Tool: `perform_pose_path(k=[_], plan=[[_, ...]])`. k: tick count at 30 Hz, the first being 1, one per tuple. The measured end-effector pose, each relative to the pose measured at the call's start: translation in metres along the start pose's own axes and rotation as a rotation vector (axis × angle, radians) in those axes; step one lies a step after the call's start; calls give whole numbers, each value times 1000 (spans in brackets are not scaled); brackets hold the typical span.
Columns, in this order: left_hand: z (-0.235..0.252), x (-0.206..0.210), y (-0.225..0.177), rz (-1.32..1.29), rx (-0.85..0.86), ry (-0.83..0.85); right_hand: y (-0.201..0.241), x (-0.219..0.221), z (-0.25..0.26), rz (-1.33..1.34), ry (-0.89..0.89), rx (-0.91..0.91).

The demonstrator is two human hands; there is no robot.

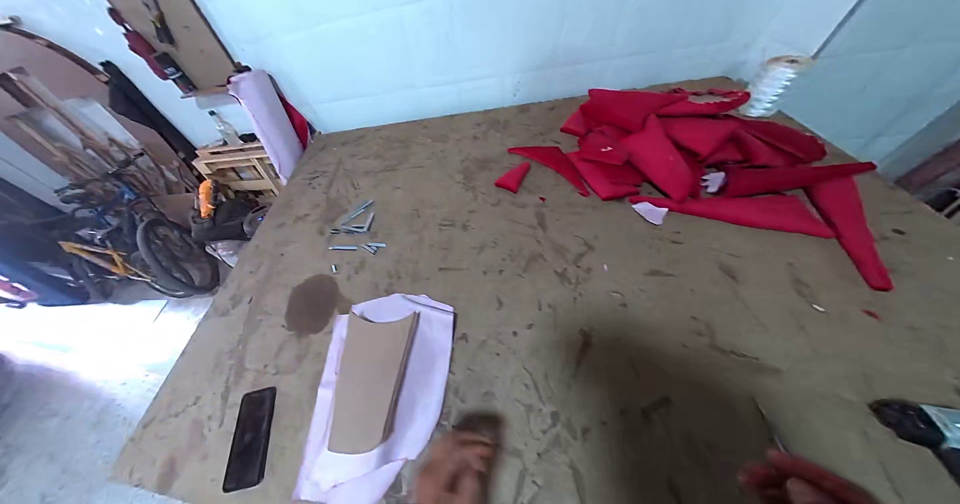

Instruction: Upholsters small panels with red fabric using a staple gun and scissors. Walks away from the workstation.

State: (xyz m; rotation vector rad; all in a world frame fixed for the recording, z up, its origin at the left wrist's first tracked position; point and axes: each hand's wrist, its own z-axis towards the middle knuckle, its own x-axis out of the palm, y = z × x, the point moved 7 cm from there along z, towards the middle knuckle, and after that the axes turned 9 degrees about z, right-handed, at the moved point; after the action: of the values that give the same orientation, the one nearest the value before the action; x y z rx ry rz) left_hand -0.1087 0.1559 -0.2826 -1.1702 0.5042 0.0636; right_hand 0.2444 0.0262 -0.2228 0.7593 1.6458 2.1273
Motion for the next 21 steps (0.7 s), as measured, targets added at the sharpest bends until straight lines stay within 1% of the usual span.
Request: perform_pose_path(k=[2,3,4,5,6,7,8,9,10,11,12,13,15,17,19,21], plan=[[17,-119,46,131,-130,-177,28,28,34,59,-20,-70],[20,-169,72,236,-232,-237,39,50,50,65,-13,-92],[23,-208,101,343,-361,-256,42,78,65,60,-7,-89],[26,-235,130,423,-477,-236,35,111,76,40,4,-57],[29,-250,155,468,-561,-174,17,147,83,-8,28,15],[32,-255,175,482,-621,-84,-14,182,83,-90,71,125],[35,-254,189,468,-665,-3,-54,213,78,-199,135,268],[41,-251,198,432,-705,35,-100,237,67,-302,201,411],[48,-247,203,376,-753,49,-142,254,54,-376,231,510],[53,-242,210,292,-807,53,-174,267,42,-430,224,569],[57,-237,215,183,-864,44,-196,279,33,-479,201,589],[61,-235,222,88,-908,24,-211,292,28,-521,180,579],[58,-232,231,31,-952,32,-226,312,22,-615,159,534],[59,-231,237,75,-924,56,-234,325,25,-659,130,521],[64,-231,237,120,-881,48,-240,332,32,-648,123,550],[61,-228,235,120,-875,25,-236,339,33,-607,166,594]])
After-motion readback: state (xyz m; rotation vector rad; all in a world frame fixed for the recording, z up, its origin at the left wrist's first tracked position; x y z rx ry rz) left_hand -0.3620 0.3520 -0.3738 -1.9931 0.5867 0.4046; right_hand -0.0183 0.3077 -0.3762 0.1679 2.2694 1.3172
